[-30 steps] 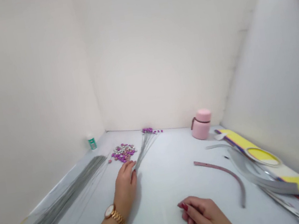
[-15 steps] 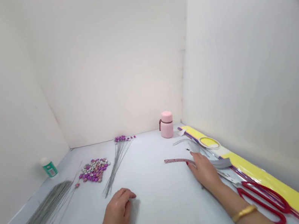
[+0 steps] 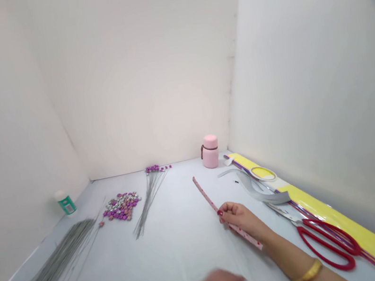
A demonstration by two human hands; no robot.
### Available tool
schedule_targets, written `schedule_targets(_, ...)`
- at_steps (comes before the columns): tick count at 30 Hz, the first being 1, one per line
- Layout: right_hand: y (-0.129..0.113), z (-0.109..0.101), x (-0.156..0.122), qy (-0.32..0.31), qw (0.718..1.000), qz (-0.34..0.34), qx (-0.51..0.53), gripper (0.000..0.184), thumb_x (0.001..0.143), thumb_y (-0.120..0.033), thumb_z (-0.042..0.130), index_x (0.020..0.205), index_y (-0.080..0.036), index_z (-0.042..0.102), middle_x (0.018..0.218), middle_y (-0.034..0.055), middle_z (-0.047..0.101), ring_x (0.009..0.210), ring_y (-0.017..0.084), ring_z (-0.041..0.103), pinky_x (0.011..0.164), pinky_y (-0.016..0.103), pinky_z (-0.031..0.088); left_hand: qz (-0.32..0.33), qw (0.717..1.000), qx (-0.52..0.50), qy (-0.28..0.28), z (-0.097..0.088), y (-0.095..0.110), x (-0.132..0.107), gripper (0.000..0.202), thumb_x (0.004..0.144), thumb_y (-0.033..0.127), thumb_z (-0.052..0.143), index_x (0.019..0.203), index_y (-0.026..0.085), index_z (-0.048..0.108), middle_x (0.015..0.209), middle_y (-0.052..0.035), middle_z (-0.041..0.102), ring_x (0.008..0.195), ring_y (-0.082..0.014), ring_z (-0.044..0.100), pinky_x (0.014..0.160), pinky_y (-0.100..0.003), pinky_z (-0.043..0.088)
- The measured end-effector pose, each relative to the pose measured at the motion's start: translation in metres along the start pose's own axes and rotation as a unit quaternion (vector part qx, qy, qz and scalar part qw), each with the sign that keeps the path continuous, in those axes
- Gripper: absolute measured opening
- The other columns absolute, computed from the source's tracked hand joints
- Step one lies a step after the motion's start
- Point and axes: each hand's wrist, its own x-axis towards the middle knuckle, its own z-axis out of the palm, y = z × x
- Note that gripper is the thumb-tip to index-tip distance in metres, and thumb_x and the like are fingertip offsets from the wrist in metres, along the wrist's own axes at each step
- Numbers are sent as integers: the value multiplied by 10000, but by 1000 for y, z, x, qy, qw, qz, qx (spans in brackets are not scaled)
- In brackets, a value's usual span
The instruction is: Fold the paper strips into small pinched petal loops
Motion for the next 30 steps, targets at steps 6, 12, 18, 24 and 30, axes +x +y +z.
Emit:
schedule_targets(6,-27,53,-36,-132,982,-13,136,293,757,-449,548,715,-161,515,614,-17,564,509,91,464,496,198,355,-162,941,-162,248,-43,-1,15,254,722,385,593,769,136,572,640,-13,580,566,-141,513,522,-236,395)
schedule_targets(12,-34,58,-47,-212,957,4,196,248,752,-383,596,711,-144,541,597,-15,551,534,99,447,511,201,310,-183,931,-193,249,-42,-4,19,294,672,334,630,493,138,505,467,21,495,475,-110,431,482,-216,325)
schedule_targets(18,-31,52,-42,-230,949,64,207,314,746,-430,582,671,-127,546,496,-21,537,428,73,381,438,189,257,-160,948,-189,198,-43,-1,19,267,718,309,582,527,128,536,487,25,485,496,-108,420,490,-209,320)
schedule_targets(24,-31,53,-41,-202,942,92,251,307,761,-429,564,692,-131,547,559,-14,564,447,69,423,454,185,312,-167,943,-214,192,-45,-1,20,223,734,296,582,595,122,566,514,21,518,511,-111,457,504,-206,341)
schedule_targets(30,-27,48,-36,-118,933,106,322,223,774,-344,572,669,-153,525,570,-13,583,461,76,482,428,170,313,-186,899,-335,211,-46,8,17,206,740,302,617,646,122,583,623,-24,611,609,-125,532,604,-215,403)
